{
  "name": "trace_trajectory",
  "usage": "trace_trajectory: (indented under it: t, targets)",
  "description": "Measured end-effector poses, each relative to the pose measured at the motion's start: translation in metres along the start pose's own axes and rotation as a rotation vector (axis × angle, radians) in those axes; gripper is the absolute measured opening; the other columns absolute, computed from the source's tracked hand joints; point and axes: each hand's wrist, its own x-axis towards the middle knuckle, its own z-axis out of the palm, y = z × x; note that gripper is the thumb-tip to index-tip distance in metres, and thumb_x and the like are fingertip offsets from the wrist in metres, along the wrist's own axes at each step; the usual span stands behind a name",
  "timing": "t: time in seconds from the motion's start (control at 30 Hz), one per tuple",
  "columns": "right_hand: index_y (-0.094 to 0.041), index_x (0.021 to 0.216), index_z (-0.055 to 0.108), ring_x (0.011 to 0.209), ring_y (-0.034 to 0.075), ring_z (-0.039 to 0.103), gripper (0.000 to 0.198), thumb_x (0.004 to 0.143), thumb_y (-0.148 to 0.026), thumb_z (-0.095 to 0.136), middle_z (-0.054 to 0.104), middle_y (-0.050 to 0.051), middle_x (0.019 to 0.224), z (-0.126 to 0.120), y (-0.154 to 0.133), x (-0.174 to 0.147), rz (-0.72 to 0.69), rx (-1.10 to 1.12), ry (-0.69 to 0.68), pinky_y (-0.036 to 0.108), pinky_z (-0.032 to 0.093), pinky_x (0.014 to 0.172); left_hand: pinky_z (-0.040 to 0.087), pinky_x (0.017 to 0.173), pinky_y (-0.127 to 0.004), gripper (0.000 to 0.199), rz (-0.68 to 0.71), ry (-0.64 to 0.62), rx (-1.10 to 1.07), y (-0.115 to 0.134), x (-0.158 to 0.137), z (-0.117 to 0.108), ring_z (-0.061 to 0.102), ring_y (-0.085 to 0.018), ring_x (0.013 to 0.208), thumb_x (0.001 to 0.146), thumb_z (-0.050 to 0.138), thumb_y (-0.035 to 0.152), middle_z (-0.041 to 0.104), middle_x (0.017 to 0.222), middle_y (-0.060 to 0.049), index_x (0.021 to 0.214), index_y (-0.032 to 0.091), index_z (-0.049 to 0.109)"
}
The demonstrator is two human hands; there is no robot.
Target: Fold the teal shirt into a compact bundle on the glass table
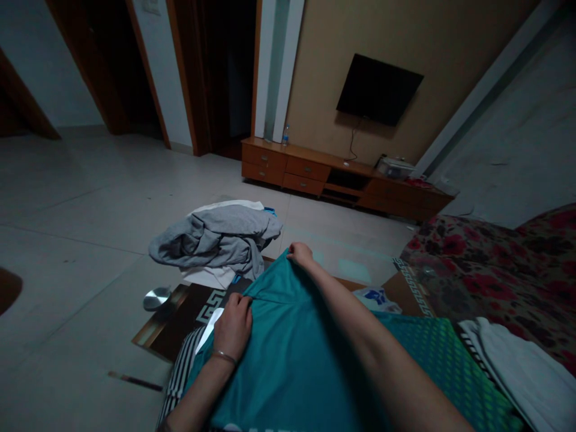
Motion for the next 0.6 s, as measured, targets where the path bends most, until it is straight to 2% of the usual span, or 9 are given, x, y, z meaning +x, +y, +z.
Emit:
trace_trajectory:
  t: [0.1, 0.33, 0.47, 0.53, 0.6]
  targets:
    - [-0.021, 0.090, 0.070, 0.090, 0.019, 0.064, 0.015, 0.076, -0.024, 0.066, 0.071, 0.006, 0.096, -0.003, 0.002, 0.003, -0.003, -0.006, -0.008, 0.024, 0.044, 0.074, 0.046, 0.072, -0.027, 0.024, -0.012, -0.026, 0.008, 0.002, 0.002, -0.003, 0.059, -0.018, 0.092, 0.092, 0.042, 0.023, 0.052, 0.108, -0.008, 0.109, 0.019, 0.059]
    - [-0.018, 0.096, 0.069, 0.100, 0.019, 0.061, 0.019, 0.084, -0.023, 0.054, 0.068, 0.010, 0.107, -0.004, 0.001, 0.011, 0.002, 0.005, 0.064, 0.025, 0.043, 0.081, 0.046, 0.069, -0.028, 0.024, -0.030, -0.111, 0.034, 0.006, 0.008, -0.014, 0.058, -0.019, 0.093, 0.092, 0.045, 0.026, 0.053, 0.107, -0.008, 0.109, 0.020, 0.060]
    - [-0.016, 0.101, 0.068, 0.103, 0.020, 0.060, 0.022, 0.084, -0.025, 0.057, 0.066, 0.013, 0.112, 0.005, -0.002, 0.020, 0.044, 0.030, 0.039, 0.026, 0.043, 0.084, 0.046, 0.082, -0.032, 0.025, -0.022, -0.023, 0.075, 0.002, 0.016, -0.019, 0.055, -0.023, 0.101, 0.089, 0.049, 0.022, 0.056, 0.108, -0.010, 0.110, 0.018, 0.061]
    - [-0.016, 0.110, 0.065, 0.106, 0.020, 0.059, 0.031, 0.085, -0.034, 0.059, 0.064, 0.013, 0.117, 0.005, -0.001, 0.024, 0.060, 0.051, 0.019, 0.026, 0.044, 0.085, 0.043, 0.089, -0.035, 0.029, -0.024, 0.039, 0.106, -0.002, 0.024, -0.021, 0.052, -0.026, 0.107, 0.088, 0.052, 0.023, 0.057, 0.111, -0.012, 0.115, 0.016, 0.059]
    - [-0.016, 0.115, 0.062, 0.105, 0.020, 0.060, 0.041, 0.085, -0.044, 0.058, 0.064, 0.014, 0.118, 0.002, 0.003, 0.028, 0.060, 0.075, -0.004, 0.027, 0.044, 0.083, 0.043, 0.089, -0.037, 0.036, -0.048, 0.034, 0.125, -0.006, 0.035, -0.020, 0.051, -0.028, 0.108, 0.088, 0.052, 0.029, 0.057, 0.113, -0.013, 0.120, 0.014, 0.057]
